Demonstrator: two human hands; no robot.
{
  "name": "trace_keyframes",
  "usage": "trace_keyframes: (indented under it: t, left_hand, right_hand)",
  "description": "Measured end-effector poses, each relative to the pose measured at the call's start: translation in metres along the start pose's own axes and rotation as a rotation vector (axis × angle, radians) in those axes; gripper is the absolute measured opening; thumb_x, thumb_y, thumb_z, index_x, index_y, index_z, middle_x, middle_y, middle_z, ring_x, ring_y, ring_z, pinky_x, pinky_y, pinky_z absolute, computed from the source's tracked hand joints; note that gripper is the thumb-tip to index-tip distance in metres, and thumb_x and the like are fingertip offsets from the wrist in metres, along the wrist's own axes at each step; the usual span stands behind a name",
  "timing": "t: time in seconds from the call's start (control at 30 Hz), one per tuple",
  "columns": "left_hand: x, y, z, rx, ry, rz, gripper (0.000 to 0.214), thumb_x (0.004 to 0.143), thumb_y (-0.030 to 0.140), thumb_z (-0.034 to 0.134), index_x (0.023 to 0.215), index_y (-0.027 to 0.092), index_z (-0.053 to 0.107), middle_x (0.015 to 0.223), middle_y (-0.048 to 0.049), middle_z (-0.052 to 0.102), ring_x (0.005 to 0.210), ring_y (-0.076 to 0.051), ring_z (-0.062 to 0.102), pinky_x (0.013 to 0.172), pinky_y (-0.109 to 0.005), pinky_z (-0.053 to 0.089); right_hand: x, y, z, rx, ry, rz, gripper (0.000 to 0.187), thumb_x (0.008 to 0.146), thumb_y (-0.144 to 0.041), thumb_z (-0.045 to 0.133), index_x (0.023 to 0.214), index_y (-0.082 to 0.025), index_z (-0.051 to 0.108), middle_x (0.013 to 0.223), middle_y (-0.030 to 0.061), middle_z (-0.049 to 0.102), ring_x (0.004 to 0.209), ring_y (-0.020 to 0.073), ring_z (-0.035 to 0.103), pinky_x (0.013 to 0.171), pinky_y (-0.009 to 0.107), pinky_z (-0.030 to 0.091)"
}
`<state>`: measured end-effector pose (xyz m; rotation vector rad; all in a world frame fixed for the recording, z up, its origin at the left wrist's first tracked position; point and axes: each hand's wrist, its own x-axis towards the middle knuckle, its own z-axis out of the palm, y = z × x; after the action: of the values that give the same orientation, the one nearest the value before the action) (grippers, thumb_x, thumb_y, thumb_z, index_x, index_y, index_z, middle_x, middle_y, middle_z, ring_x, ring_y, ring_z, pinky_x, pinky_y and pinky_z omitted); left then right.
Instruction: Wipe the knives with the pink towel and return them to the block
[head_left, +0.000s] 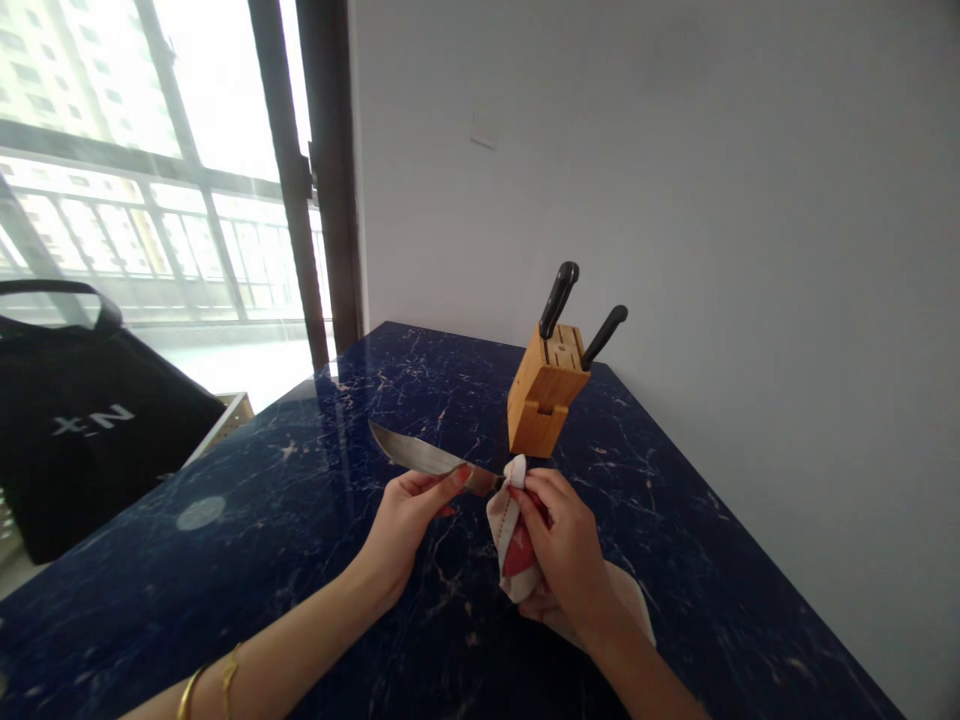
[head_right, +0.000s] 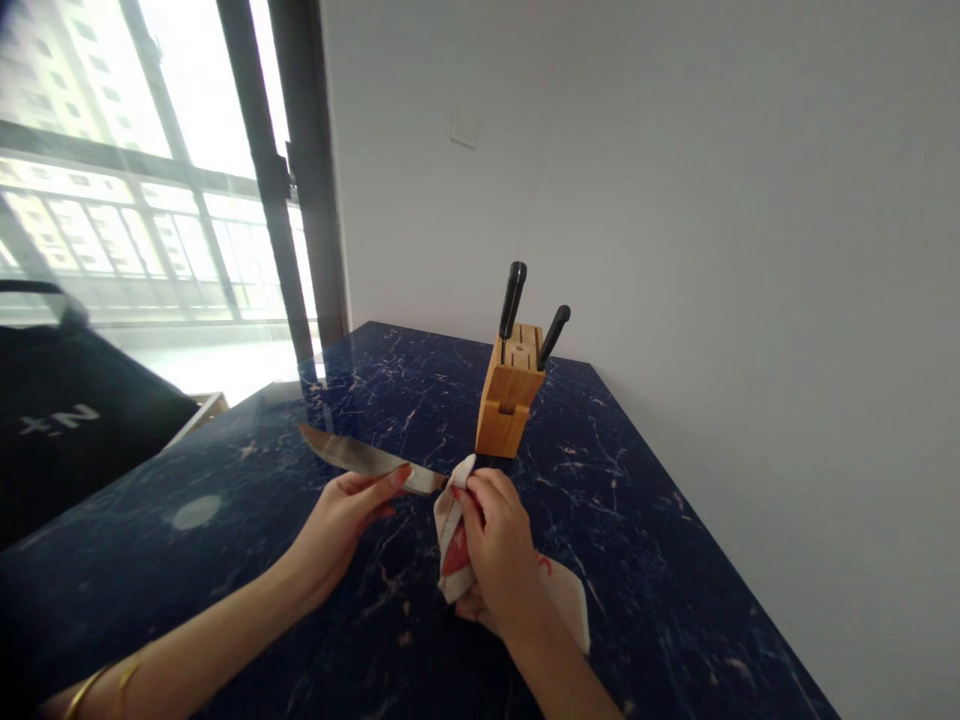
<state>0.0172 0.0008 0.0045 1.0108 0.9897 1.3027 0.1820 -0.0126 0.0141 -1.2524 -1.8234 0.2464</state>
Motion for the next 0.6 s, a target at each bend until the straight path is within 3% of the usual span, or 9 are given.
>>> trace_keyframes:
  t: [0.17,0.6]
  left_hand:
    - [0.003,-0.001,-0.003,-0.055,0.042,-0.063,0.029,0.062,0.038,0.069,0.081,0.016,0.068,0.087,-0.0070,0.069,0.079,-0.018,0.061,0.058,-0.020,0.041]
    - [0.010,0.011,-0.010,-0.196,0.094,-0.097,0.023,0.062,0.032,0.071,0.079,0.017,0.066,0.081,-0.0031,0.069,0.072,-0.011,0.062,0.052,-0.015,0.039]
  right_hand:
    - [0.000,-0.001,0.002,-0.052,-0.035,-0.044,0.017,0.082,-0.018,0.045,0.089,-0.022,0.060,0.095,0.0051,0.058,0.089,0.0176,0.054,0.081,0.032,0.044]
    - [0.005,0.008,-0.003,-0.061,-0.020,0.026,0.018,0.082,-0.019,0.044,0.090,-0.022,0.060,0.096,0.0039,0.057,0.089,0.0171,0.053,0.082,0.031,0.042]
